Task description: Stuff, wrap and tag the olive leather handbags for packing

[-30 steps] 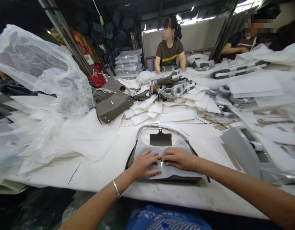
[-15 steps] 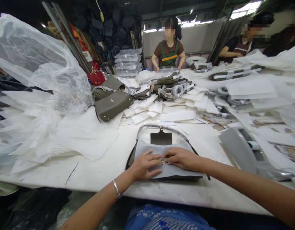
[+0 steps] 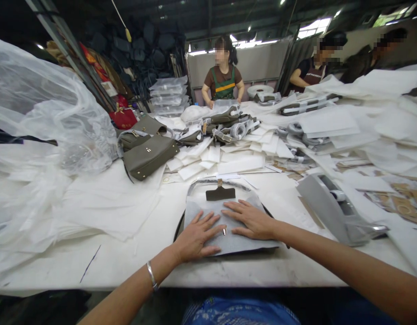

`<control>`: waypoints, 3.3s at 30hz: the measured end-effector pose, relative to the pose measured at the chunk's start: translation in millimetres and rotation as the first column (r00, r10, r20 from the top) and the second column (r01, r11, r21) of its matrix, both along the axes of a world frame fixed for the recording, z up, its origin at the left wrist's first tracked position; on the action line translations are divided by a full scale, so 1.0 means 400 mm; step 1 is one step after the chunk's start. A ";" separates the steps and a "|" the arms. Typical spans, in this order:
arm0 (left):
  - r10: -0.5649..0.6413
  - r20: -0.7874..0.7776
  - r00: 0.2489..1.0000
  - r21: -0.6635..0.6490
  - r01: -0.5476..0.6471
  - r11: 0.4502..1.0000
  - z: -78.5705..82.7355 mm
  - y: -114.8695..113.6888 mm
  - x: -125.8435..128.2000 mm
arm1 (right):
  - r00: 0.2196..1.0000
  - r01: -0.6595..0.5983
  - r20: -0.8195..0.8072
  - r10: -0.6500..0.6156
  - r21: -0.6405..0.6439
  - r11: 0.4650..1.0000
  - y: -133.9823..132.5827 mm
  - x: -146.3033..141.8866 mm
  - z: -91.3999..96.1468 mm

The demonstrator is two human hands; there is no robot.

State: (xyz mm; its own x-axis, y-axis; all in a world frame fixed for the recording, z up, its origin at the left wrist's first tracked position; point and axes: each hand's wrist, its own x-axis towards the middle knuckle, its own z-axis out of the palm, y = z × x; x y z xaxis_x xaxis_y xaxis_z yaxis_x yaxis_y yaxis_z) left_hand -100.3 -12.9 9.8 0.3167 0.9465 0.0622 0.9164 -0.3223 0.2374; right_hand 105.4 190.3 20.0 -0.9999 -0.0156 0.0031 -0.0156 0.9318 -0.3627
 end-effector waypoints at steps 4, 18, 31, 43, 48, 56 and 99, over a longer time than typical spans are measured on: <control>0.044 -0.021 0.999 0.015 -0.044 0.999 0.003 -0.010 0.009 | 0.995 0.095 -0.020 -0.094 0.003 0.996 -0.003 -0.001 0.017; 0.073 -0.054 0.996 0.033 -0.071 0.997 -0.005 -0.025 -0.006 | 0.994 0.107 -0.046 -0.104 0.084 0.991 -0.037 0.092 -0.031; 0.077 -0.300 0.951 0.444 0.068 0.893 -0.092 0.012 -0.048 | 0.969 0.191 -0.185 -0.162 0.149 0.970 -0.020 0.081 -0.028; 0.327 -0.045 0.944 0.266 -0.304 0.915 0.016 0.123 -0.097 | 0.921 0.354 -0.218 -0.323 0.125 0.927 0.058 0.008 -0.042; 0.314 0.062 0.947 0.120 -0.320 0.940 0.046 0.125 -0.100 | 0.935 0.335 -0.126 -0.332 0.005 0.942 0.074 -0.012 0.007; 0.332 0.014 0.943 0.023 -0.332 0.943 0.058 0.140 -0.099 | 0.971 0.240 -0.025 -0.240 0.016 0.971 0.094 -0.017 -0.002; 0.233 -0.003 0.973 -0.109 -0.232 0.967 -0.002 0.031 0.032 | 0.940 0.324 0.074 -0.332 0.102 0.940 0.092 -0.057 -0.012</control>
State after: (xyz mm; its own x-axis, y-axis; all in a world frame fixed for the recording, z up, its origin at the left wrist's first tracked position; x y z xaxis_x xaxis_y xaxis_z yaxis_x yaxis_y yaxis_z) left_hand -87.3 -0.6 9.1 0.0874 0.9953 -0.0421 0.9607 -0.0730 0.2680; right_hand 82.6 227.1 15.2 -0.9455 0.3175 -0.0728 0.3252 0.9076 -0.2655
